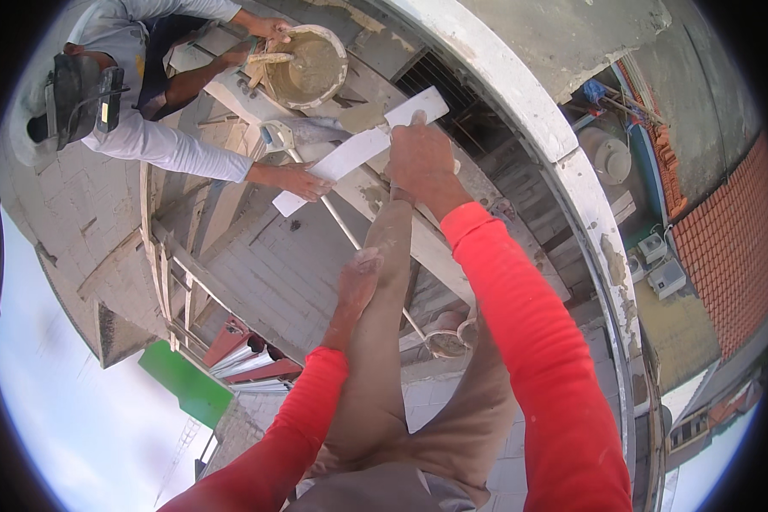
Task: The person applies mortar to white rectangular tiles using a trowel and places them onto a wall on a rooftop. They adjust the tiles and continue the process with additional tiles.
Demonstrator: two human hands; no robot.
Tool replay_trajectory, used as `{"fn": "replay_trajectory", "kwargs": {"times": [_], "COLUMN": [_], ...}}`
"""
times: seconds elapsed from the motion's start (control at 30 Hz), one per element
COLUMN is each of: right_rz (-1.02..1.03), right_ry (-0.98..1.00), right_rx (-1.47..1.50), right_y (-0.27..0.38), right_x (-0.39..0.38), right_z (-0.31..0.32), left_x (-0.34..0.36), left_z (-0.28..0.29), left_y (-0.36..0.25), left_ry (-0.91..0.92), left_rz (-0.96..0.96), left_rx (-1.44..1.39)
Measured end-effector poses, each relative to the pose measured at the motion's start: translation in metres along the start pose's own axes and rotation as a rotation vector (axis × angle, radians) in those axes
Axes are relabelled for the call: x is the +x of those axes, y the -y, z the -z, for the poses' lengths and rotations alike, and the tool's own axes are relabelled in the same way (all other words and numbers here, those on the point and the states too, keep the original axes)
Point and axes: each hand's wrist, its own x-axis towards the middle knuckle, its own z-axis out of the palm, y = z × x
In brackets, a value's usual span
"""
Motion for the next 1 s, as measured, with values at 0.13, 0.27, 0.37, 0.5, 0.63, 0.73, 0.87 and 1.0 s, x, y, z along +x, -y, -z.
{"fn": "replay_trajectory", "kwargs": {"times": [0.13,0.27,0.37,0.5,0.63,0.73,0.87,1.0], "right_rz": [-0.105,-0.221,-0.213,-0.060,0.112,0.233,0.186,0.046], "right_ry": [-0.014,-0.010,-0.014,-0.030,-0.113,-0.150,-0.020,-0.194], "right_rx": [0.025,0.082,0.037,-0.075,-0.176,-0.226,-0.130,0.180], "right_y": [0.011,0.004,-0.002,0.011,0.060,0.092,0.112,0.064], "right_x": [0.020,-0.001,0.004,0.057,0.147,0.210,0.257,0.197], "right_z": [-0.006,-0.007,-0.007,-0.018,-0.047,-0.070,-0.083,-0.083], "left_x": [0.047,0.129,0.192,0.243,0.259,0.275,0.291,0.297], "left_z": [-0.005,0.003,0.011,0.018,0.016,0.020,0.023,0.024], "left_y": [-0.005,-0.029,-0.044,-0.049,-0.047,-0.044,-0.031,-0.022], "left_ry": [-0.113,-0.308,-0.331,-0.229,-0.204,-0.181,-0.222,-0.239], "left_rz": [-0.132,-0.383,-0.455,-0.456,-0.383,-0.382,-0.531,-0.617], "left_rx": [0.158,0.413,0.578,0.708,0.821,0.857,0.908,0.953]}}
